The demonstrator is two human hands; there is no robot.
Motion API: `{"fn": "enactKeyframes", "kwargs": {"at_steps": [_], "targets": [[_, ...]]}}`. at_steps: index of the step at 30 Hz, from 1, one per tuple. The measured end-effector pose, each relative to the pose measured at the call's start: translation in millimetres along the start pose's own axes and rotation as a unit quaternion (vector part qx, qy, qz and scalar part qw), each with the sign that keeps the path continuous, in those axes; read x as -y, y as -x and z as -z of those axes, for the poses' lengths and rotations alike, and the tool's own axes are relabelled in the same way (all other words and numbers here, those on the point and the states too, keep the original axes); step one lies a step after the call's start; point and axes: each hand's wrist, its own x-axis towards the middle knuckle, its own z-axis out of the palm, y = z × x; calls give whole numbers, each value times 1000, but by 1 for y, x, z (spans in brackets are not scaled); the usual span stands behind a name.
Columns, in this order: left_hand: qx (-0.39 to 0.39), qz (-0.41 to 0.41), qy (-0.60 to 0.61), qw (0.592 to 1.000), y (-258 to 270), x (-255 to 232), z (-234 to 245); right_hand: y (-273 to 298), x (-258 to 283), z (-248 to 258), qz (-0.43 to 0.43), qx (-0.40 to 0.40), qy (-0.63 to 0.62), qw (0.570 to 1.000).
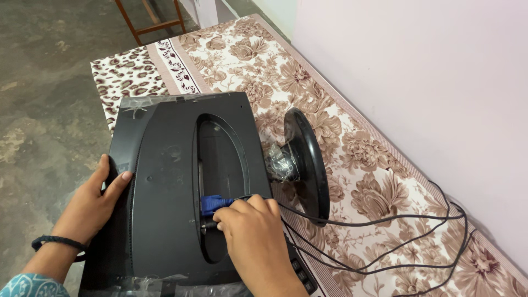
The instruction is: The person untangles a black power cable and plugs it into the back of a computer monitor. They then plug a blue VGA cable into the monitor and adjust the keyboard and mouse on the table.
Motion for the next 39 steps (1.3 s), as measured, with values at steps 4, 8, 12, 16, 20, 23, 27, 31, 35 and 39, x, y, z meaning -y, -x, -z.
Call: {"fn": "enactKeyframes", "kwargs": {"at_steps": [4,8,12,16,20,23,27,31,35,39], "targets": [[-4,1,0,1000,1,-3,1,-1,-4,4,36,3,-14,999],[-12,-7,-4,1000,3,-5,3,-1,-7,9,61,26,-22,998],[-11,-6,-2,1000,4,-5,4,0,-5,8,70,26,-8,997],[-15,-20,12,1000,5,-3,4,1,-4,8,62,23,-9,998],[-8,-2,30,1000,6,-1,2,3,-3,8,49,3,5,999],[-10,6,0,1000,5,-1,2,2,-1,5,17,14,12,1000],[-3,25,-3,1000,3,1,1,4,0,2,25,2,7,1000],[-4,36,-9,999,1,4,-1,4,2,-1,25,-3,2,1000],[-7,13,4,1000,1,9,-4,5,0,-4,20,-4,-21,1000],[-9,9,-1,1000,0,11,-5,4,-2,-7,33,-3,-26,999]]}}
